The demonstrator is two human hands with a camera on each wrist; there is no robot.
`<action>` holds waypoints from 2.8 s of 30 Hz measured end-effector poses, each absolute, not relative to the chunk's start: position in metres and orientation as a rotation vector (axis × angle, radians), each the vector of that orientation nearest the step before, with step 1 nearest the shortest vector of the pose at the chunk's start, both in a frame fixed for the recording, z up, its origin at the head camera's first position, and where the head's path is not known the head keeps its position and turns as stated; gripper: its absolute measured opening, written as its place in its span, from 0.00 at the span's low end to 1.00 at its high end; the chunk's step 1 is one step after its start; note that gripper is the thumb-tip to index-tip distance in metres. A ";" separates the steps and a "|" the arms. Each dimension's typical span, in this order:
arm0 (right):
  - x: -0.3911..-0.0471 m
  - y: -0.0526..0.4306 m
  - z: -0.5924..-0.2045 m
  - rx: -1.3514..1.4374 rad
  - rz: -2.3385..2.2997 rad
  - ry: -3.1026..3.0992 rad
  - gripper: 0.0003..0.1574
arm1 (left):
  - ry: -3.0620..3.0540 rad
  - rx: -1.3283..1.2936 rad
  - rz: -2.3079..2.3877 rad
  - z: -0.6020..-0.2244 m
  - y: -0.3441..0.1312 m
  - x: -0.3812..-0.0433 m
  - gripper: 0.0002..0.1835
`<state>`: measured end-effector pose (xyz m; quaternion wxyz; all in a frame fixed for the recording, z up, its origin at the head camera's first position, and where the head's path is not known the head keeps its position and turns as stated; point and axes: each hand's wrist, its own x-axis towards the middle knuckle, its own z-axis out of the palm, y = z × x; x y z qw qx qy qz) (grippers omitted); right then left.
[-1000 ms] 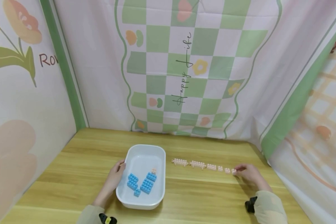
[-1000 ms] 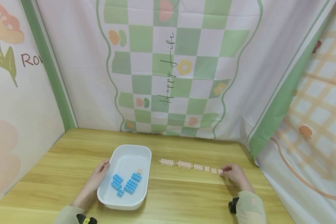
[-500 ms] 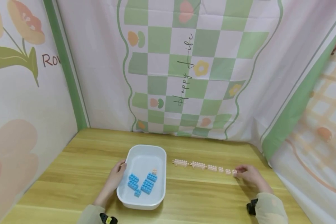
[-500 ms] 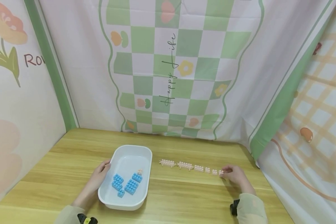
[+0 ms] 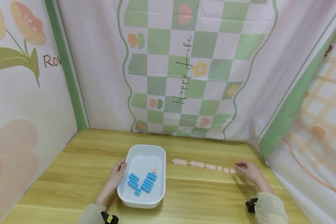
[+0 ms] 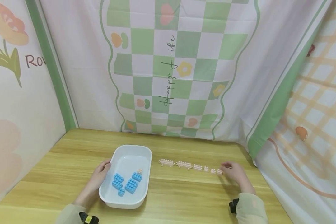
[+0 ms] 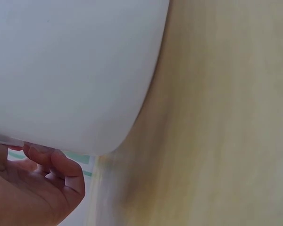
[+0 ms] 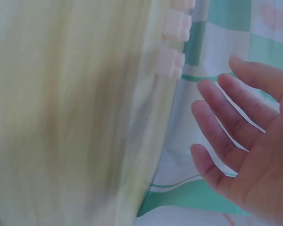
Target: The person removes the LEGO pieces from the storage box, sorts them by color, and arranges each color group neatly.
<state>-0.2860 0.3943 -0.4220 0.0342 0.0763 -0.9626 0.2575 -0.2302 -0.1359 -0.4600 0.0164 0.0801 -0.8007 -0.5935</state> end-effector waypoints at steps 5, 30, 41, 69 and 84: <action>-0.287 0.380 -0.415 0.272 0.768 -2.907 0.20 | -2.479 0.246 -1.844 -0.462 -0.136 -0.231 0.25; -0.315 0.283 -0.391 0.451 0.881 -2.867 0.19 | -2.443 0.245 -1.868 -0.463 -0.134 -0.232 0.24; -0.321 0.239 -0.386 0.530 0.884 -2.895 0.17 | -2.438 0.231 -1.885 -0.465 -0.134 -0.234 0.24; -0.308 0.135 -0.391 0.909 0.970 -2.850 0.14 | -2.436 0.241 -1.881 -0.465 -0.135 -0.235 0.24; -0.310 0.102 -0.404 1.082 0.836 -2.905 0.12 | -2.413 0.228 -1.894 -0.464 -0.133 -0.234 0.24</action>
